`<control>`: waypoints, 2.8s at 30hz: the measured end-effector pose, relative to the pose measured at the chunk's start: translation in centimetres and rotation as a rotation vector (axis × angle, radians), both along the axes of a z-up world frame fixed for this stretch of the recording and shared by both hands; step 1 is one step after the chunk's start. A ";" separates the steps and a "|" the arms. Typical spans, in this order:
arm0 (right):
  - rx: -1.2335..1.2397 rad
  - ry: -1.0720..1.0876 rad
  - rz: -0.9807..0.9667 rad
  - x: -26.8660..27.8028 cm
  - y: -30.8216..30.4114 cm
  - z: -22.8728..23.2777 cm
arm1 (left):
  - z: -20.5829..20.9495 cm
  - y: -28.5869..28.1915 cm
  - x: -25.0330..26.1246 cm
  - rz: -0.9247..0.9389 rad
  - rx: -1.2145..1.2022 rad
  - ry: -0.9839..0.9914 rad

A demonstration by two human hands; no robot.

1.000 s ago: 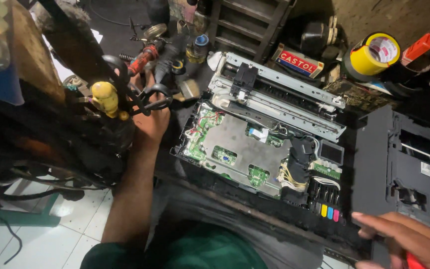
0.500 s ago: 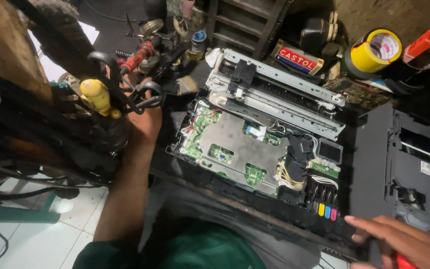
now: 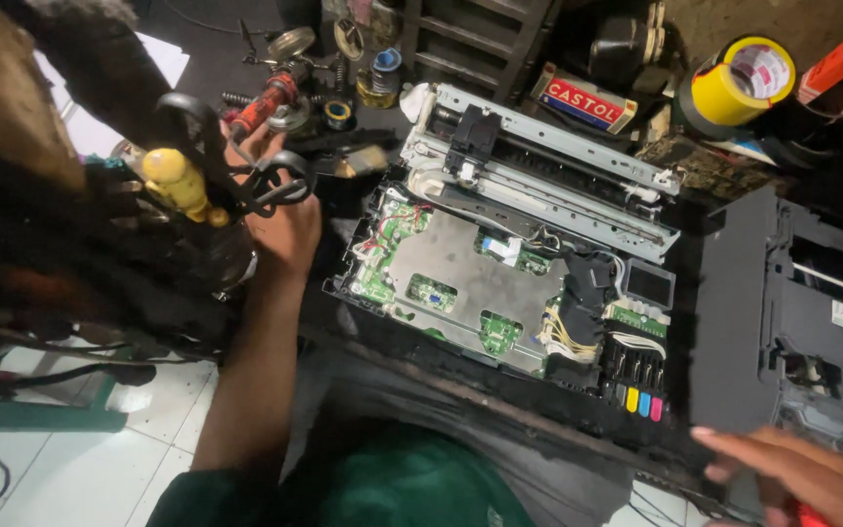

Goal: Repairing a printer by unscrewing the internal circuit board and inspecting components

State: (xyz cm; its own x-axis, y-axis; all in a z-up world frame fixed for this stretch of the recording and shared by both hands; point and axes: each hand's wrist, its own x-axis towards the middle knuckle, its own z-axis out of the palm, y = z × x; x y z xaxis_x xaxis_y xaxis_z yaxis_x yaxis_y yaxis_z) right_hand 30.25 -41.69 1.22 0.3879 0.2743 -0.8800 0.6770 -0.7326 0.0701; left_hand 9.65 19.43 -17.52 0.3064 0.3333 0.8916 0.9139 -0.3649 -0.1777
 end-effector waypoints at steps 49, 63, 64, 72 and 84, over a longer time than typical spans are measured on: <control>0.889 -0.448 -1.135 -13.7 10.6 -4.5 | 7.5 -15.7 -6.7 -1.236 -1.417 -0.741; 2.055 -0.319 -0.817 -13.7 1.7 -1.0 | 10.9 -15.7 -7.4 -1.250 -0.952 -0.573; 2.089 -0.309 -0.834 -13.6 -0.2 -1.6 | 11.1 -16.0 -7.5 -1.401 -0.879 -0.519; 2.437 -0.134 -0.707 -14.0 2.0 -0.1 | 15.9 -22.8 -4.3 -2.049 -1.108 0.043; 2.756 0.242 -0.632 -14.6 9.8 1.6 | 14.9 -27.7 -1.7 -1.947 -1.425 0.158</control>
State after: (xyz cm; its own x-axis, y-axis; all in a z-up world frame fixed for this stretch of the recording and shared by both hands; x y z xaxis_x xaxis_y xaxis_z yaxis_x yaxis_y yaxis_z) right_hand 15.63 -31.91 2.82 0.7570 0.0672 0.6499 0.4067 0.7300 -0.5492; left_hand 7.97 -8.24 -2.62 0.8905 -0.1656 0.4238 -0.4550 -0.3307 0.8268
